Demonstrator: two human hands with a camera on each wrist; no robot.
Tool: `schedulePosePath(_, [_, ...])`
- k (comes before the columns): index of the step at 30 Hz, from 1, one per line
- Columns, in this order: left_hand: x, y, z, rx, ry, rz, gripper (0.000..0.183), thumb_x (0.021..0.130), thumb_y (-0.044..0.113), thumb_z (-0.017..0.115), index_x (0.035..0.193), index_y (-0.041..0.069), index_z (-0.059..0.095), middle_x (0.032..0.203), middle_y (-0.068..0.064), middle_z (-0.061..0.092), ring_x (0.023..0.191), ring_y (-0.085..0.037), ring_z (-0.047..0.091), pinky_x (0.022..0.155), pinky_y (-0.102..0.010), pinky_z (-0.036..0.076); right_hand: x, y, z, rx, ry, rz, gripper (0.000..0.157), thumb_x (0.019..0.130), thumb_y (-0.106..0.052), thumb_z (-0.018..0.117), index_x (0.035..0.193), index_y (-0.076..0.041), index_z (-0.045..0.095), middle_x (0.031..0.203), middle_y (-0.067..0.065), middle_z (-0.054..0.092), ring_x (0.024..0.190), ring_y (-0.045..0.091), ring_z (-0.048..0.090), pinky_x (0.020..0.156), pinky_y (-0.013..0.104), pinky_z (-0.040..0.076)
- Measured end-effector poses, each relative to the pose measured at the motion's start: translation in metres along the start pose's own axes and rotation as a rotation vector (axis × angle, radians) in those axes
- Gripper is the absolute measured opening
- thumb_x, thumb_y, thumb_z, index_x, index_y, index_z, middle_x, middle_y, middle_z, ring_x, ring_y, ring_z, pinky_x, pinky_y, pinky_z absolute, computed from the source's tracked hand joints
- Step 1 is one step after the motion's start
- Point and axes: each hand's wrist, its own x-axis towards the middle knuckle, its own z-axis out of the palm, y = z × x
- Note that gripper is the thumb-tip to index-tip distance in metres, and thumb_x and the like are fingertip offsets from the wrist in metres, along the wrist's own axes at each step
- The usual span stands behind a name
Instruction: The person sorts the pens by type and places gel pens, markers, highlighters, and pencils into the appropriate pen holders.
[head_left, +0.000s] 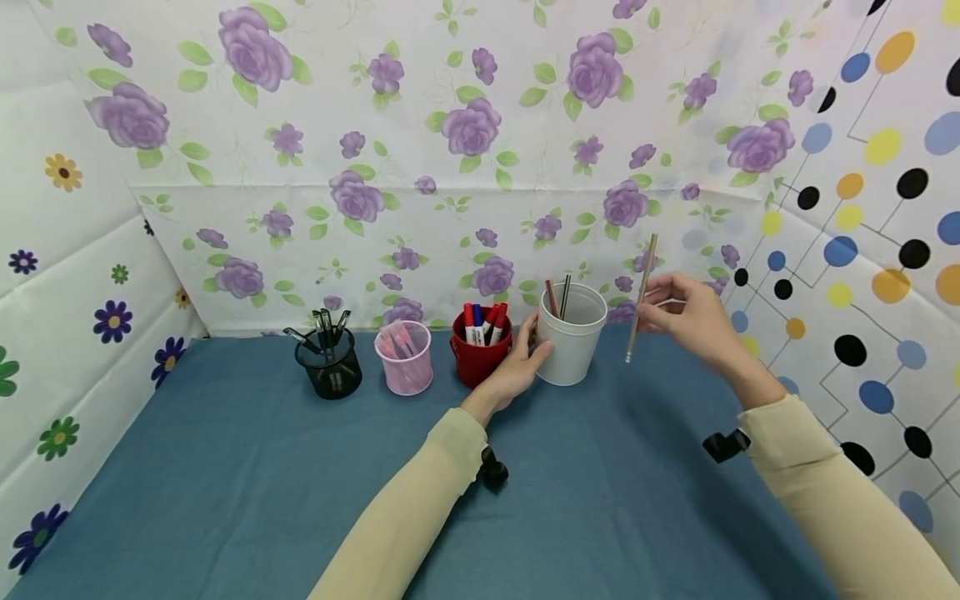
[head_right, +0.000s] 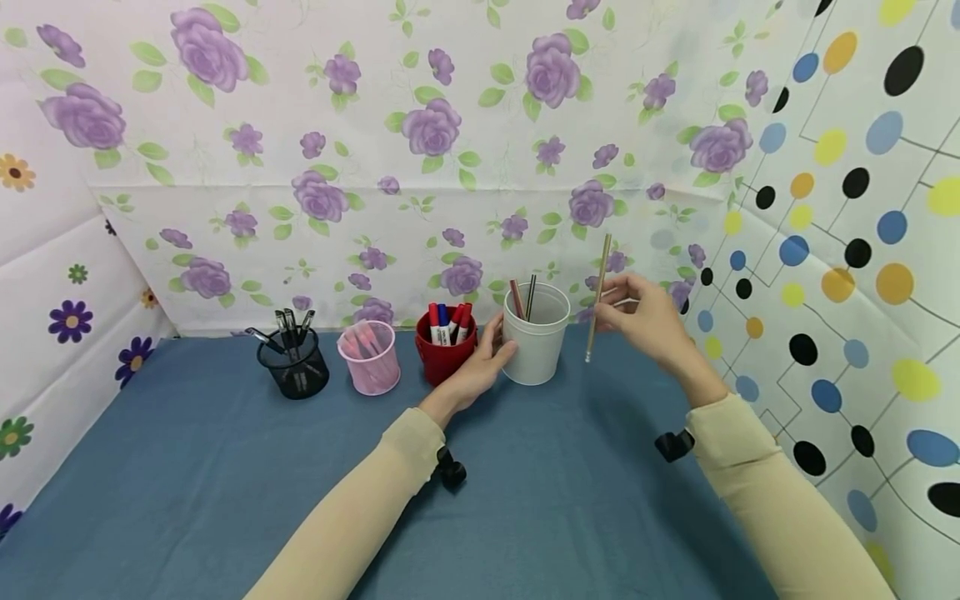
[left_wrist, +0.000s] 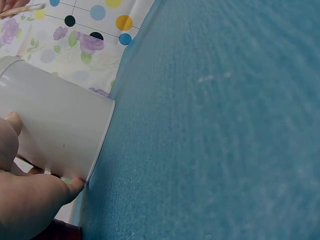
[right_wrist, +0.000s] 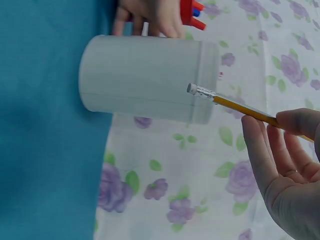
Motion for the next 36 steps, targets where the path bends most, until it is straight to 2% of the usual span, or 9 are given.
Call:
schedulePosePath(14, [0.002,-0.003,-0.001,-0.006,-0.006,-0.001,0.071,0.115,0.037,0.047,0.171,0.037,0.002,0.178,0.0,0.007,0.165,-0.026,0.007,0.131,-0.055,0.017,0.043,-0.026,0.004,0.005,0.074,0.027,0.034,0.104,-0.019,0.071,0.133,-0.005,0.059,0.115,0.011,0.064,0.093,0.014,0.073,0.079,0.026,0.064])
schedulePosePath(24, [0.011,-0.015,-0.003,-0.03,-0.009,-0.02,0.071,0.115,0.036,0.048,0.17,0.042,0.003,0.178,0.003,0.009,0.164,-0.023,0.008,0.131,-0.054,0.016,0.063,-0.036,0.018,-0.072,0.115,-0.056,0.033,0.103,-0.019,0.072,0.131,-0.005,0.063,0.113,0.014,0.069,0.088,0.01,0.073,0.075,0.02,0.062])
schedulePosePath(29, [0.013,-0.016,-0.003,-0.022,-0.01,-0.023,0.071,0.115,0.036,0.047,0.17,0.042,0.002,0.178,0.004,0.008,0.164,-0.022,0.007,0.131,-0.054,0.016,0.072,-0.034,0.026,-0.051,0.1,-0.039,0.033,0.103,-0.013,0.071,0.133,-0.003,0.062,0.114,0.016,0.068,0.091,0.019,0.074,0.075,0.024,0.063])
schedulePosePath(36, [0.002,-0.003,-0.001,-0.002,-0.003,-0.006,0.071,0.116,0.037,0.046,0.171,0.037,0.002,0.178,-0.002,0.008,0.165,-0.028,0.007,0.131,-0.057,0.016,0.08,-0.03,0.037,-0.041,0.079,-0.046,0.033,0.103,-0.012,0.071,0.134,-0.002,0.063,0.113,0.019,0.068,0.093,0.029,0.074,0.076,0.028,0.064])
